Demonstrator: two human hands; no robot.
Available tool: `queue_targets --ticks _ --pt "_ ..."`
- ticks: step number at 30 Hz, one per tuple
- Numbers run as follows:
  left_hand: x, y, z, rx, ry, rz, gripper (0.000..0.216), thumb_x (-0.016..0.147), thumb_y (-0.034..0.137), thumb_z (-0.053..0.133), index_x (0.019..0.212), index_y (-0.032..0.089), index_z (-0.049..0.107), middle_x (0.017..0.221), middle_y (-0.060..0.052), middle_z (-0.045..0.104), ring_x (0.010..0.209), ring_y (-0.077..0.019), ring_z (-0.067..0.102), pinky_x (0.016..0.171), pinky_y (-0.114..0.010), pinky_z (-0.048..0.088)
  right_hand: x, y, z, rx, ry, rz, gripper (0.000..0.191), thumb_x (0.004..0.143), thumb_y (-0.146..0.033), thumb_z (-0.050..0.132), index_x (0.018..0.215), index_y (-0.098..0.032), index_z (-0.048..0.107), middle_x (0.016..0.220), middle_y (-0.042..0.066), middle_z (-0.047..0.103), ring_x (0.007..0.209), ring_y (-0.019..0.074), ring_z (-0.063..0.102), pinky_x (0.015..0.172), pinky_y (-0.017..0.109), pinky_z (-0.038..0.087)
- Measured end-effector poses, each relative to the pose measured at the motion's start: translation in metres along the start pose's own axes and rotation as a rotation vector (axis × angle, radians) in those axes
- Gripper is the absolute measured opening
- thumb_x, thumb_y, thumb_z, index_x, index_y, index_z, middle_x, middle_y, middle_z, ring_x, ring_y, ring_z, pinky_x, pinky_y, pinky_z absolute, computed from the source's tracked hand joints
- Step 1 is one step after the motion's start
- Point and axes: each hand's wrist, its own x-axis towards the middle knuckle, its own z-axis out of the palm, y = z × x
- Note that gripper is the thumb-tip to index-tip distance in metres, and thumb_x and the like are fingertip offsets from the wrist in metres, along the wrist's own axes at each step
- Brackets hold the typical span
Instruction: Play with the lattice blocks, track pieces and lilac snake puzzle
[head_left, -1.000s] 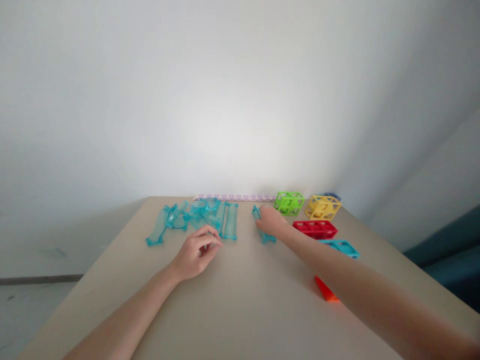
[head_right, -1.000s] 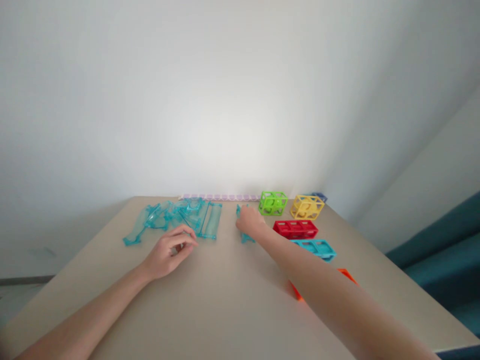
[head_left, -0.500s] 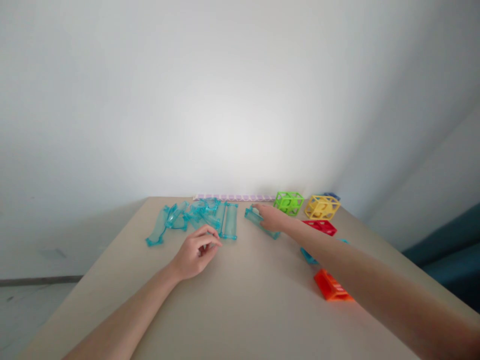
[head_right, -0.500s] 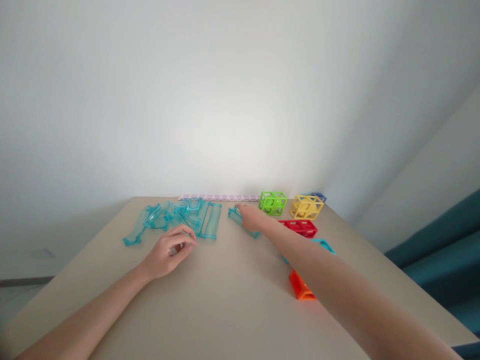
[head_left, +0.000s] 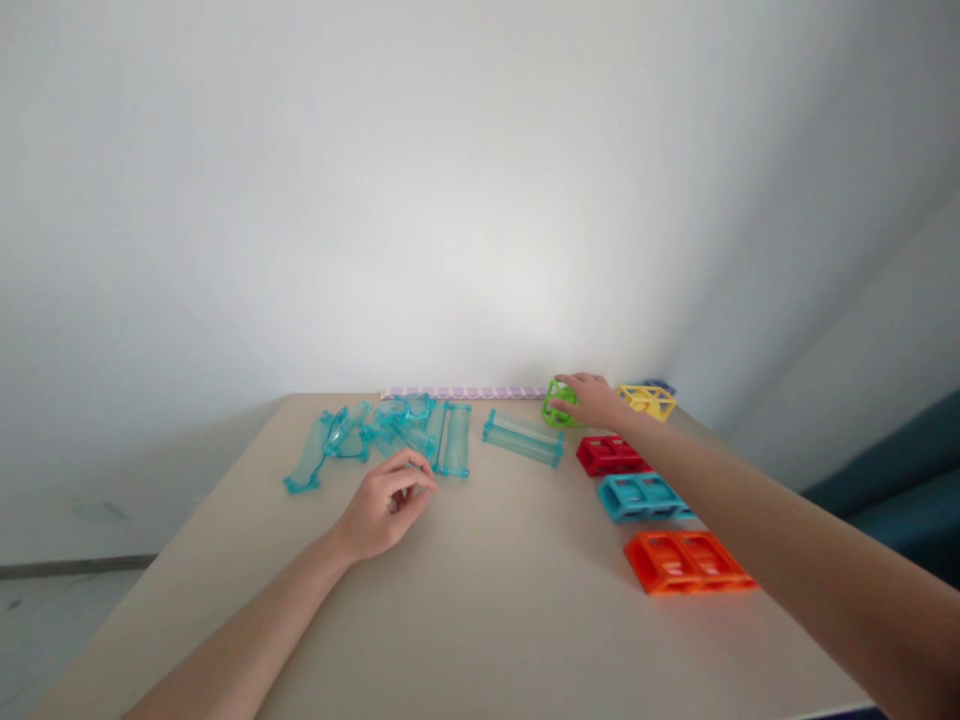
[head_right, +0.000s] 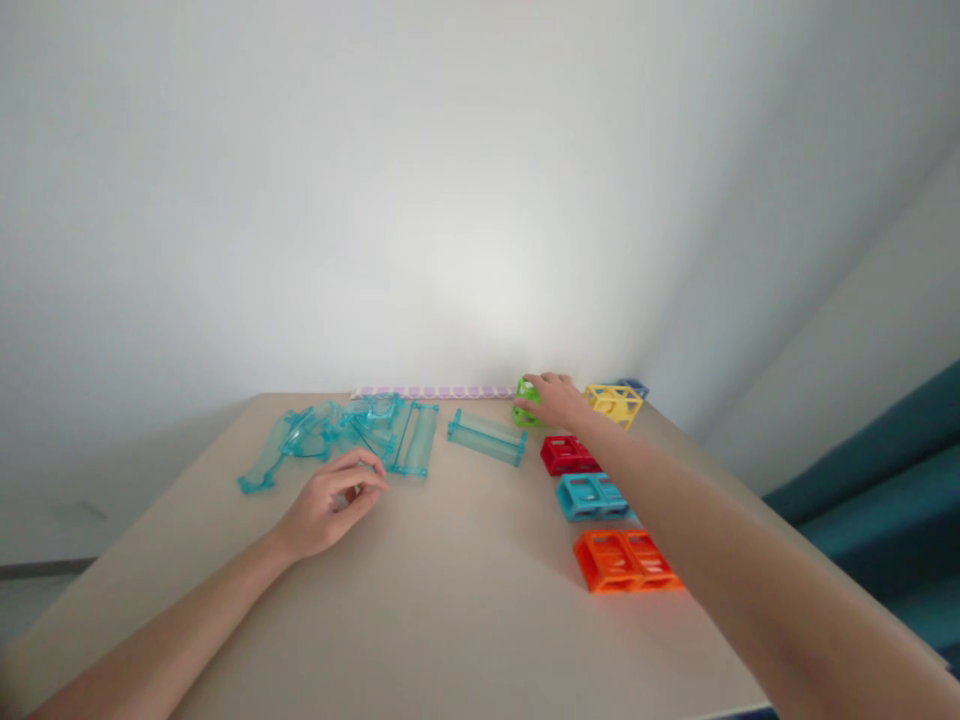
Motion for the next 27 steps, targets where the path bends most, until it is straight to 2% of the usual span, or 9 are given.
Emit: queue_targets --ticks 3,5,8,10,13,16,18,22,27 --pt "-0.001 0.0 0.0 -0.002 0.005 -0.011 0.017 0.088 0.02 0.052 0.087 0.016 0.068 0.099 -0.008 0.058 0.067 -0.0094 0.055 0.058 -0.022 0.047 -0.002 0.007 0.01 -0.027 0.009 0.022 0.052 0.091 -0.04 0.05 0.138 -0.017 0.045 0.131 0.016 0.054 0.123 0.0297 0.045 0.104 0.042 0.032" --pt "-0.001 0.0 -0.001 -0.001 0.009 -0.008 0.017 0.088 0.021 0.052 0.087 0.016 0.068 0.099 -0.008 0.058 0.068 -0.0099 0.055 0.059 -0.022 0.047 -0.003 0.005 0.01 -0.046 0.021 0.048 0.054 0.091 -0.041 0.049 0.14 -0.018 0.042 0.137 0.016 0.049 0.127 0.0329 0.041 0.105 0.047 0.031" --pt "-0.002 0.0 -0.001 0.002 0.01 -0.008 0.017 0.088 0.021 0.052 0.087 0.016 0.068 0.1 -0.008 0.058 0.071 -0.011 0.057 0.059 -0.022 0.047 -0.014 -0.005 0.004 -0.079 0.058 0.108 0.058 0.092 -0.044 0.043 0.144 -0.017 0.036 0.15 0.018 0.033 0.136 0.0406 0.025 0.106 0.058 0.025" --pt "-0.003 -0.001 -0.001 0.005 0.009 -0.011 0.017 0.088 0.021 0.051 0.088 0.016 0.068 0.1 -0.008 0.058 0.072 -0.0112 0.057 0.059 -0.022 0.048 -0.033 -0.012 -0.001 -0.107 0.086 0.131 0.057 0.095 -0.043 0.035 0.142 -0.013 0.038 0.152 0.018 0.027 0.139 0.0422 0.018 0.108 0.06 0.021" --pt "-0.003 0.0 -0.001 0.006 0.012 -0.002 0.017 0.088 0.02 0.052 0.088 0.017 0.068 0.101 -0.008 0.058 0.072 -0.0111 0.057 0.06 -0.022 0.048 -0.077 -0.015 -0.001 -0.156 0.058 0.102 0.055 0.095 -0.044 0.029 0.139 -0.015 0.045 0.149 0.016 0.036 0.139 0.0422 0.02 0.108 0.061 0.022" --pt "-0.002 0.001 -0.001 0.007 0.018 0.011 0.018 0.088 0.021 0.051 0.087 0.017 0.068 0.099 -0.008 0.059 0.072 -0.0109 0.057 0.059 -0.021 0.048 -0.117 -0.003 0.008 -0.146 -0.039 0.097 0.052 0.094 -0.043 0.03 0.14 -0.022 0.045 0.151 0.014 0.034 0.139 0.045 0.019 0.103 0.068 0.024" --pt "-0.002 0.002 -0.001 0.011 0.017 0.017 0.018 0.088 0.021 0.051 0.087 0.016 0.068 0.099 -0.008 0.059 0.071 -0.0108 0.057 0.059 -0.021 0.049 -0.133 0.009 0.016 -0.116 -0.131 0.141 0.054 0.094 -0.045 0.028 0.143 -0.027 0.04 0.152 0.013 0.032 0.139 0.0451 0.021 0.1 0.069 0.027" --pt "-0.002 0.001 -0.001 0.016 0.011 0.011 0.018 0.088 0.022 0.052 0.087 0.016 0.068 0.1 -0.008 0.06 0.072 -0.0111 0.058 0.059 -0.021 0.049 -0.139 0.021 0.026 -0.086 -0.172 0.232 0.06 0.095 -0.053 0.021 0.15 -0.029 0.024 0.156 0.009 0.025 0.141 0.0394 0.021 0.105 0.062 0.029" --pt "-0.004 -0.001 -0.002 0.024 0.025 -0.001 0.017 0.088 0.021 0.052 0.087 0.017 0.069 0.1 -0.009 0.059 0.074 -0.0117 0.058 0.059 -0.021 0.049 -0.136 0.022 0.027 -0.072 -0.16 0.263 0.061 0.095 -0.056 0.017 0.15 -0.031 0.024 0.157 0.006 0.023 0.142 0.0365 0.02 0.106 0.061 0.028"
